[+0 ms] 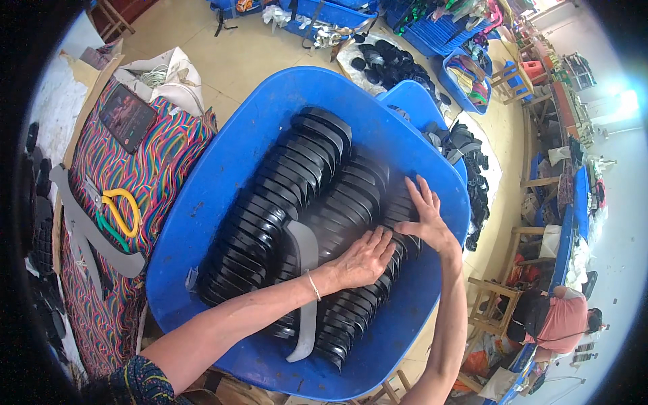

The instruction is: The person assembles black slipper sandals by hand. They pick up a sole and a strap, align the strap over the sole, and press it into place. The person repeats this process for multiple units, placing finished slippers into a blue bin.

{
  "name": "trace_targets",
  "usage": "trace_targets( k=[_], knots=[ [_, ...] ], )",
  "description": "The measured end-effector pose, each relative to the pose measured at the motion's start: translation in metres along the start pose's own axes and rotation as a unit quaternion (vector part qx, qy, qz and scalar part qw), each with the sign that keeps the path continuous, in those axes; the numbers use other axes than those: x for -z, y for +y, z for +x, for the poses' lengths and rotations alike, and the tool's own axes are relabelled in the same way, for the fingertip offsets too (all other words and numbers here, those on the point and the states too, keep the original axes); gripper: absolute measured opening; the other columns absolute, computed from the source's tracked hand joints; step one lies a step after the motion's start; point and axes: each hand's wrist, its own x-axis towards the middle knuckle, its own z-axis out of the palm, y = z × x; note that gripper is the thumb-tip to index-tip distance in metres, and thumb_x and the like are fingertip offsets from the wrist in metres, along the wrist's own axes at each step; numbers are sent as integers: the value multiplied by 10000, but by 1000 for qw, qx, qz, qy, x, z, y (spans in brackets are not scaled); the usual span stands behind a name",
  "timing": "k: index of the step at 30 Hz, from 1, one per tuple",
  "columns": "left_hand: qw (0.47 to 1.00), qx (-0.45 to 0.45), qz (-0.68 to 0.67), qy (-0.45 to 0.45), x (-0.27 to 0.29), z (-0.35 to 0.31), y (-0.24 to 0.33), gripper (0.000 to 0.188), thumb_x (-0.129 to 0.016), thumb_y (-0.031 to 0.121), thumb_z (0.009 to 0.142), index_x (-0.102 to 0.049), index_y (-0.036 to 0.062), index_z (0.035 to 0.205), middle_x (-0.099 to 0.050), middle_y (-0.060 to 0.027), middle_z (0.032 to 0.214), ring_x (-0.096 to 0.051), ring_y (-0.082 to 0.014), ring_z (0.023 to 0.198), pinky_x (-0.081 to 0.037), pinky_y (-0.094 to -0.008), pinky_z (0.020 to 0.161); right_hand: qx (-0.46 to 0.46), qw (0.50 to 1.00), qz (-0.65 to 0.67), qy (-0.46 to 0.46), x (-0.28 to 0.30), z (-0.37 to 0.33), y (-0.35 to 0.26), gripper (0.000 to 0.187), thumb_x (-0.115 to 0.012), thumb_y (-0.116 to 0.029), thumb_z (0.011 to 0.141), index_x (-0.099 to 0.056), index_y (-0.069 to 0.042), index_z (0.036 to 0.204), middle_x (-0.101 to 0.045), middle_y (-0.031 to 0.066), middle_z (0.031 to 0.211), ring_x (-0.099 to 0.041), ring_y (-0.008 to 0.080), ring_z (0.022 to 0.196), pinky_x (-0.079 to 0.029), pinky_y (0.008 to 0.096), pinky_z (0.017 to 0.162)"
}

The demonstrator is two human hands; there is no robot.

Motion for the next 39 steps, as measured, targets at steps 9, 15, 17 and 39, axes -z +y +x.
trace_targets(
  k=[9, 15, 17, 39],
  knots=[
    [1000, 16, 21, -13, -3, 2, 0, 400, -603, 139, 798, -628, -133, 1089, -596, -325, 1182, -555, -446, 1170, -470, -479, 978, 4, 950, -121, 290, -75, -3, 0, 689, -630, -364, 900, -386, -113, 1493, -305, 159, 1566, -185, 421, 1455, -168, 514, 1182],
    [997, 47, -47, -36, 2, 1, 4, 402, -603, 85, 789, -607, -120, 1135, -590, -273, 1227, -514, -409, 1230, -429, -451, 1030, -15, 932, -182, 313, -82, -2, -2, 660, -621, -371, 917, -396, -128, 1489, -328, 164, 1554, -262, 443, 1415, -223, 536, 1149],
    [995, 70, -75, -16, 6, -1, 2, 398, -601, 16, 784, -589, -88, 1167, -585, -214, 1236, -487, -363, 1252, -424, -427, 1039, -9, 932, -177, 316, -81, 0, -4, 659, -621, -377, 921, -395, -139, 1492, -325, 151, 1559, -262, 438, 1417, -234, 539, 1149],
    [896, 311, -304, 95, 289, -152, 20, 195, -643, 67, 906, -690, 26, 1091, -720, -136, 962, -695, -269, 856, -540, -351, 747, -92, 917, -185, 341, -91, -26, -40, 705, -602, -392, 937, -299, -152, 1527, -253, 206, 1574, -246, 425, 1434, -248, 648, 1094]
  ],
)
